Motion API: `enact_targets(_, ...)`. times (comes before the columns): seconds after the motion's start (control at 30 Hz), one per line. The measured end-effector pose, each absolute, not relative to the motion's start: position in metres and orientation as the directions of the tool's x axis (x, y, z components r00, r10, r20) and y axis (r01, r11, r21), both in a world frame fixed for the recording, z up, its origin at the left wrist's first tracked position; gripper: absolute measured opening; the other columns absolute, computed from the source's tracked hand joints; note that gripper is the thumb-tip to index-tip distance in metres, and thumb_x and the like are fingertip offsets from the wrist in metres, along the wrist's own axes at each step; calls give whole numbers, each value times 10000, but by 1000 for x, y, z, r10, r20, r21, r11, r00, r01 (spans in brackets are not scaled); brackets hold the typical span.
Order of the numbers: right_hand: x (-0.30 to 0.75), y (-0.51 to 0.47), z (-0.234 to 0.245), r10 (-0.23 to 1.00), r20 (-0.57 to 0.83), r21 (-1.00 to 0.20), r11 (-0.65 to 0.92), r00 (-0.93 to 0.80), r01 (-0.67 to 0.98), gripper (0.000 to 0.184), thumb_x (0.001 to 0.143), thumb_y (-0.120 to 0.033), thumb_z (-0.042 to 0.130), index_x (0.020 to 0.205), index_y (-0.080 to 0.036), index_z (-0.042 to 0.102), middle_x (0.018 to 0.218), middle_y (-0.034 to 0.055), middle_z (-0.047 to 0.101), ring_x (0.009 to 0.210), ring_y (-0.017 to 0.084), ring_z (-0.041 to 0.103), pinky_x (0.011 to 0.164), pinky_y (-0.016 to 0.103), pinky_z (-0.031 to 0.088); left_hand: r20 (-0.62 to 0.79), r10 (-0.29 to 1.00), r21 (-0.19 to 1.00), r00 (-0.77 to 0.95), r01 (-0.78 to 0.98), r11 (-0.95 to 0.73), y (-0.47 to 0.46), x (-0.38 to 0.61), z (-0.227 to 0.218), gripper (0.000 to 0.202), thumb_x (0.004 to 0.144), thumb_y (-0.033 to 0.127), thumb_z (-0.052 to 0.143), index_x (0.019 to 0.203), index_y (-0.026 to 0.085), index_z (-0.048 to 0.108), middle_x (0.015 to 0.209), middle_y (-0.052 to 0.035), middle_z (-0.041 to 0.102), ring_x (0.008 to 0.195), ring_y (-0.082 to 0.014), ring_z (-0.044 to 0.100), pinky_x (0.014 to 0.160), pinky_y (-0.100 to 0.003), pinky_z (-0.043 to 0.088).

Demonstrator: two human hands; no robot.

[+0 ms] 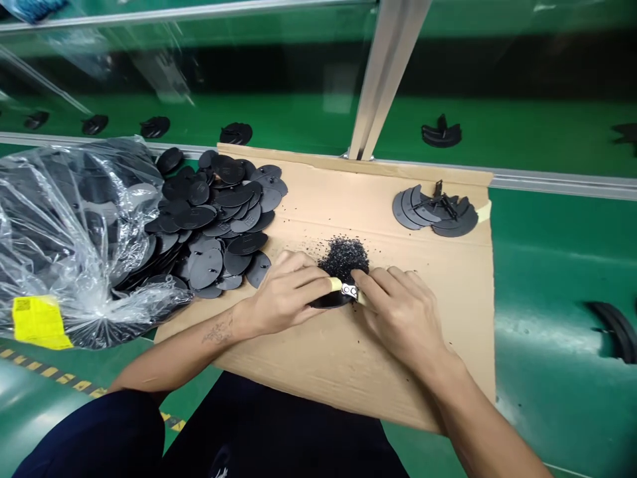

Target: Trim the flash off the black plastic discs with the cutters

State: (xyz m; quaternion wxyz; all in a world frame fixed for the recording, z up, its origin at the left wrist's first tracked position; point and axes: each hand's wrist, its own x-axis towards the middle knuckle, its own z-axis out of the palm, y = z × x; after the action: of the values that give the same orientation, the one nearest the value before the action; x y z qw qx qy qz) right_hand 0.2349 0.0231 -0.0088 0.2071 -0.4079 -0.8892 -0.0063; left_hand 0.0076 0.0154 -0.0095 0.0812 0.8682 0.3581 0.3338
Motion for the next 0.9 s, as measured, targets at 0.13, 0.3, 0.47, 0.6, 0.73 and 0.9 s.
enact_targets(0.13,238,25,-8,778,347,-484,626,-523,611,210,929,-144,562,1106,-172,672,927,82,733,806,214,638,693,338,464,570,696,490,437,499,-714,18,5,-9,188,942,311,708,1026,146,679,872,-60,761,790,-143,684,704,-273,537)
enact_targets(0.3,234,21,-3,706,469,-545,704,-531,455,125,957,-138,578,1030,-179,671,804,50,691,703,171,587,642,312,432,601,673,557,430,378,-739,19,2,-11,119,961,236,672,1033,143,657,948,-78,773,901,-151,742,784,-257,618)
enact_targets(0.47,230,13,0,564,564,-332,824,-603,460,184,921,-32,565,989,-161,678,729,29,664,655,155,534,597,318,336,478,648,306,593,579,-756,18,-1,-11,173,978,80,561,1089,152,673,986,-79,757,909,-176,729,815,-315,624)
enact_targets(0.6,236,17,5,680,537,-673,702,-499,231,183,926,-88,608,1067,-192,658,807,32,689,678,157,607,617,318,443,487,674,391,556,551,-737,19,-2,-12,210,971,65,528,1107,130,674,986,-99,755,903,-179,736,790,-297,628)
enact_targets(0.73,243,25,3,756,525,-583,654,-391,483,210,919,-82,600,1071,-199,685,834,54,705,705,172,617,633,331,446,470,736,634,487,395,-665,18,0,-10,154,957,106,600,1089,107,681,948,-111,768,840,-155,749,720,-236,612)
enact_targets(0.9,241,27,-9,696,474,-402,716,-540,571,176,944,-121,574,1063,-167,695,840,64,721,711,175,590,641,325,402,462,755,740,466,267,-617,13,5,-7,123,958,179,651,1057,124,699,844,-81,771,719,-127,732,634,-200,586)
